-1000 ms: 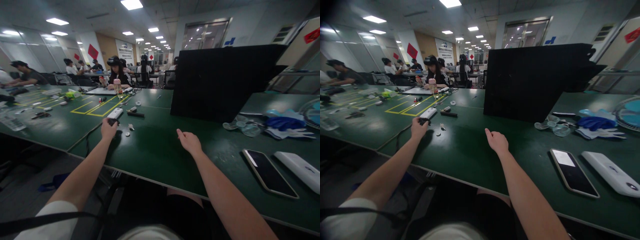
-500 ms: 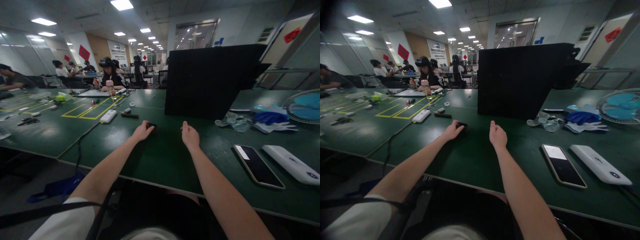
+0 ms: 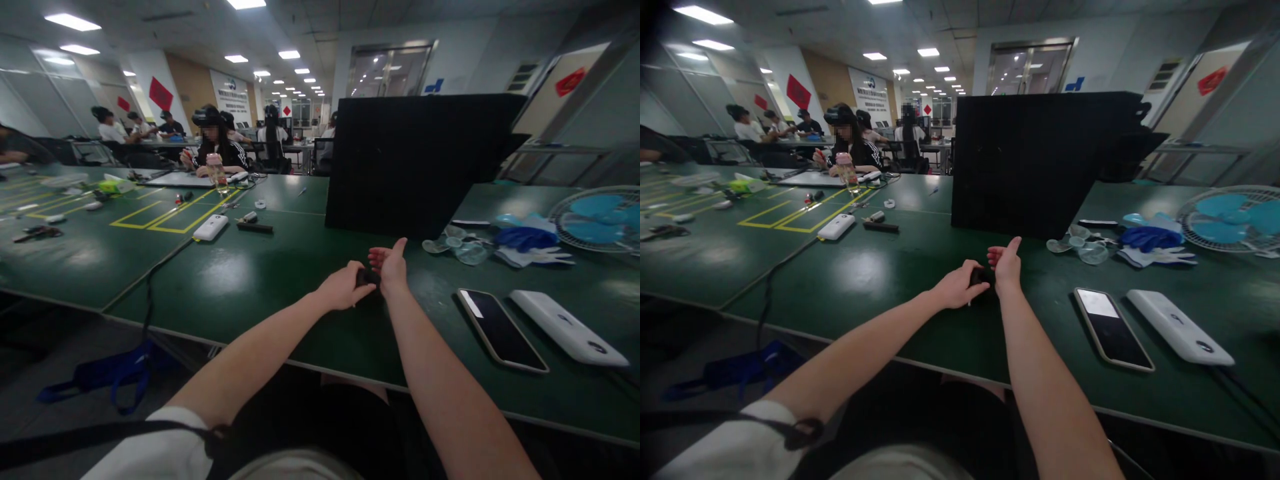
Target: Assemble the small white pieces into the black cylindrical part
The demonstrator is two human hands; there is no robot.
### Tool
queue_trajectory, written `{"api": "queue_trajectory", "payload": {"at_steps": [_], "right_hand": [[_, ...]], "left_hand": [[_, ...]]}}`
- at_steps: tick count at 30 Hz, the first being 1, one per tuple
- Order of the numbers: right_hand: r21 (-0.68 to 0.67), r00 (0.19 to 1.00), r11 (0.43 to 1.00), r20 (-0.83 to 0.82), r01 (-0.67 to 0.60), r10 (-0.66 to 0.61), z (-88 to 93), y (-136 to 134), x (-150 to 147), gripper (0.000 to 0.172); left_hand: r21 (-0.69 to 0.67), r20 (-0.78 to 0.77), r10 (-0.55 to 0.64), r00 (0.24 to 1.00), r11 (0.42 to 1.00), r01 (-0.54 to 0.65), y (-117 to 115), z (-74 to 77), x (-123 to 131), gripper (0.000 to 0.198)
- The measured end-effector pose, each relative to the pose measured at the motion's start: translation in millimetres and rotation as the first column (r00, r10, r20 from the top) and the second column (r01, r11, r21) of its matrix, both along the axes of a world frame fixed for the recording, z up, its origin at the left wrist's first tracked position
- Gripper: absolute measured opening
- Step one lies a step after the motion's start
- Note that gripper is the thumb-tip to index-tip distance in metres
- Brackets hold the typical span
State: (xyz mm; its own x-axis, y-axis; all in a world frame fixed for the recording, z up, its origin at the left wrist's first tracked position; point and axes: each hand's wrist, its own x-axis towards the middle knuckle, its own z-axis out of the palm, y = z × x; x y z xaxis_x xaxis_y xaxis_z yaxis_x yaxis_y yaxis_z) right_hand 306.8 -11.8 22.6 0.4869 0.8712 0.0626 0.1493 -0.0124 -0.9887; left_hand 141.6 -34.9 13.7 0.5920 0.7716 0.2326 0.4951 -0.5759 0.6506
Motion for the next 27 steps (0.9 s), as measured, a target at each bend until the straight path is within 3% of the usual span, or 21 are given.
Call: {"api": "queue_trajectory", "payload": {"at_steps": [2, 4, 5, 7, 10, 14, 17, 19, 23, 25, 27], "right_hand": [[0.005, 0.995, 0.999, 0.091, -0.041, 0.040, 2.9, -4, 0, 0.095], [-0.026, 0.939, 0.986, 0.302, -0.167, 0.167, 8.1, -12, -2, 0.082], [-0.071, 0.865, 0.964, 0.428, -0.258, 0.263, 11.3, -17, -4, 0.073], [-0.212, 0.627, 0.877, 0.629, -0.431, 0.460, 17.7, -26, -10, 0.058], [-0.376, 0.359, 0.744, 0.698, -0.553, 0.619, 24.4, -38, -25, 0.049], [-0.543, 0.202, 0.640, 0.655, -0.544, 0.728, 26.9, -43, -46, 0.047], [-0.571, 0.197, 0.656, 0.661, -0.494, 0.724, 27.0, -44, -56, 0.038], [-0.532, 0.269, 0.713, 0.682, -0.456, 0.681, 26.6, -44, -58, 0.032], [-0.348, 0.492, 0.841, 0.692, -0.414, 0.528, 24.4, -46, -59, 0.029], [-0.236, 0.559, 0.870, 0.687, -0.433, 0.465, 22.4, -48, -62, 0.028], [-0.165, 0.565, 0.863, 0.695, -0.478, 0.445, 19.6, -49, -67, 0.026]], "left_hand": [[-0.018, 0.149, 0.119, 0.982, 0.993, -0.117, 7, 3.1, -17, 0.051], [-0.030, 0.264, 0.288, 0.920, 0.956, -0.291, 16, 5.6, -40, 0.046], [-0.029, 0.309, 0.369, 0.877, 0.925, -0.379, 21, 6.3, -54, 0.044], [-0.047, 0.363, 0.477, 0.800, 0.867, -0.495, 30, 6.0, -82, 0.043], [-0.083, 0.324, 0.523, 0.788, 0.846, -0.527, 36, 2.5, -113, 0.047], [-0.056, 0.186, 0.485, 0.855, 0.874, -0.484, 31, -1.4, -122, 0.050], [-0.009, 0.079, 0.420, 0.904, 0.907, -0.420, 25, -0.8, -116, 0.050], [0.017, 0.013, 0.375, 0.927, 0.927, -0.375, 22, 0.0, -114, 0.049], [0.045, -0.069, 0.322, 0.944, 0.947, -0.319, 20, -0.7, -113, 0.049], [0.048, -0.100, 0.301, 0.948, 0.953, -0.298, 19, -1.3, -112, 0.050], [0.045, -0.113, 0.266, 0.957, 0.964, -0.262, 18, -1.2, -110, 0.050]]}}
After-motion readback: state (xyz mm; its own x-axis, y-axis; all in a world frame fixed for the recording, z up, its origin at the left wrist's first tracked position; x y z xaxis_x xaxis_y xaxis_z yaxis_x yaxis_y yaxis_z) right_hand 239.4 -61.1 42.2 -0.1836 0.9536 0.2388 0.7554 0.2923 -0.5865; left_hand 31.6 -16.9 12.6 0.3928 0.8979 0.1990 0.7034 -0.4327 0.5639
